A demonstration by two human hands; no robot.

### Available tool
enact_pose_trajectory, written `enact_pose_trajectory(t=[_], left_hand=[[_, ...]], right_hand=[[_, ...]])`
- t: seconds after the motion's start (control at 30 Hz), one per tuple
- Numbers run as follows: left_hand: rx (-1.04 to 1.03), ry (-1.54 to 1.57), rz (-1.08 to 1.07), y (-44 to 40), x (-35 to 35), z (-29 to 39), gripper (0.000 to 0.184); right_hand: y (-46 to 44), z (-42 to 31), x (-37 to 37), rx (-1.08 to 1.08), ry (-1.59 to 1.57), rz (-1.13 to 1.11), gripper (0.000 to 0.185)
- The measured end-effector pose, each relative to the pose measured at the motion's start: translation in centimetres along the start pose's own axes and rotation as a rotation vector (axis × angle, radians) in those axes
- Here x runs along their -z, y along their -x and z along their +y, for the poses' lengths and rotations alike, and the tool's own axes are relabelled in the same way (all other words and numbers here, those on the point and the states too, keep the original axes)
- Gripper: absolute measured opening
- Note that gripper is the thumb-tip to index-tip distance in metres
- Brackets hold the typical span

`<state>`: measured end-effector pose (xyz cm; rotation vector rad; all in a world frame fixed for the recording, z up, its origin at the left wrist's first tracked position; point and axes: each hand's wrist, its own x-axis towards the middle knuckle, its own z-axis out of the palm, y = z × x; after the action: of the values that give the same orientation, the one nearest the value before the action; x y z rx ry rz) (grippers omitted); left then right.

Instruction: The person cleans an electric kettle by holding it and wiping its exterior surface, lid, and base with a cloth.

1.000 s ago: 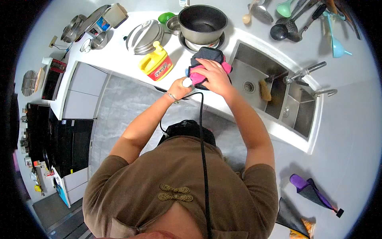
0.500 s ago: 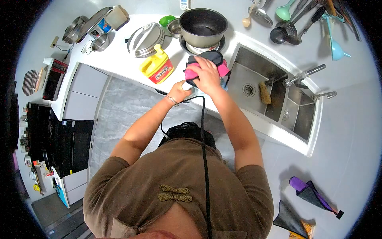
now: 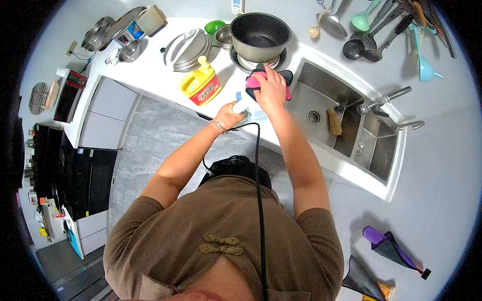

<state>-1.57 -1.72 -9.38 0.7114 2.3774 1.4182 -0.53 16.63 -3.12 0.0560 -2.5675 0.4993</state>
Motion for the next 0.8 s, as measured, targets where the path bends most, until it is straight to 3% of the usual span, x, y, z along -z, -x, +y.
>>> enact_pose_trajectory(t=[0.37,0.6,0.8], left_hand=[[-0.051,0.037,0.013,-0.3,-0.4,-1.0,0.029],[-0.018,0.04,0.022,-0.2,-0.3,-0.9,0.029],[-0.066,0.016,0.025,-0.4,-0.3,-1.1,0.028]], right_hand=[[1.7,0.2,3.1,0.236,-0.22,-0.23,0.052],[0.7,-0.5,0.4,0.061,-0.014,0.028,0.048],[0.9,-0.7,0.2,0.026,-0.026,0.019,0.046]])
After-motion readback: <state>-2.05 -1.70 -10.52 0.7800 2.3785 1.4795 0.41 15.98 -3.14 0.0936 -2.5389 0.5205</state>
